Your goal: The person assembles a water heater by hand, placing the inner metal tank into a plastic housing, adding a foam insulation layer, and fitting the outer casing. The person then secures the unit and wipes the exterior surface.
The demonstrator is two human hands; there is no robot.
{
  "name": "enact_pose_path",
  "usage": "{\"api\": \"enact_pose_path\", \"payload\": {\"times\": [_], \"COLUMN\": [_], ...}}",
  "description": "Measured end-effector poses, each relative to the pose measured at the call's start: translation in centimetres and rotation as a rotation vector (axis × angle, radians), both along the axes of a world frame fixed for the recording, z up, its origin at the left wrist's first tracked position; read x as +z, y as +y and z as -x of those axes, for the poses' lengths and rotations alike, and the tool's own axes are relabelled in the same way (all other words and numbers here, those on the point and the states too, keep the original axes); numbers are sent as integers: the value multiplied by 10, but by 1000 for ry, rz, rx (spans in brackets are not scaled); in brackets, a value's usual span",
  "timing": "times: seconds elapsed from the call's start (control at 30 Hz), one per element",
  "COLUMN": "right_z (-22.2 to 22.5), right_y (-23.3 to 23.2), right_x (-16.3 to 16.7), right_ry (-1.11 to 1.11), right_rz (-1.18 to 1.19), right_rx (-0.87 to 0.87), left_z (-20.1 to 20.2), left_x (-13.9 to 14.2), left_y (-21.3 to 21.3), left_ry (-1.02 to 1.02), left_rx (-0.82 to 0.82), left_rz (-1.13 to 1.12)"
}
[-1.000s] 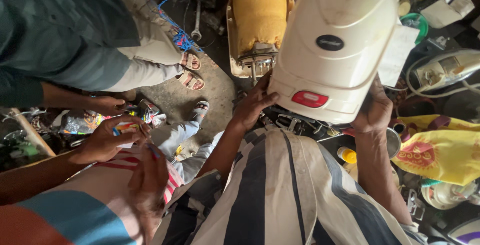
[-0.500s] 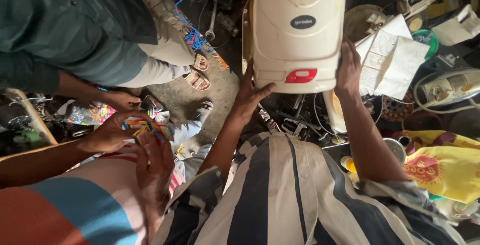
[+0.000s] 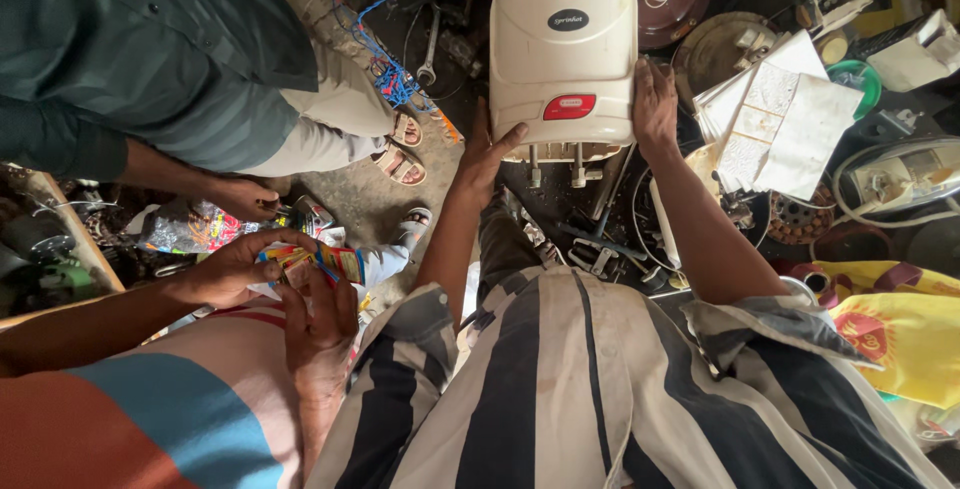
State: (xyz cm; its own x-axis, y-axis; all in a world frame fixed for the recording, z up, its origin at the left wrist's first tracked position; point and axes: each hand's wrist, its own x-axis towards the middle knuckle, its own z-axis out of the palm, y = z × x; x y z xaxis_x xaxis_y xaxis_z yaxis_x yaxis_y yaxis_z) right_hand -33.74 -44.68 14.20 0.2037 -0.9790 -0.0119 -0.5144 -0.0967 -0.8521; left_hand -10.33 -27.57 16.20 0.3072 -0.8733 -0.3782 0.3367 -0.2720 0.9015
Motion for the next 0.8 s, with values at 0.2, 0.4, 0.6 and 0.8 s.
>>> {"api": "enact_pose_path", "payload": {"times": [0.2, 0.4, 0.6, 0.8], "right_z": [2, 0, -4, -1], "right_y": [-8, -2, 8, 11], "right_x": [-40, -38, -26, -34], "right_ry": [26, 56, 126, 66], "right_rz": [123, -27, -97, -11], "right_rx": [30, 12, 16, 25], "left_z": [-4, -5, -1, 3], "left_x": [-3, -1, 9, 11], "left_y": [-1, -1, 0, 0], "left_ry": [79, 64, -29, -20], "left_rx": [6, 8, -30, -4], "left_rz": [22, 19, -98, -44]}}
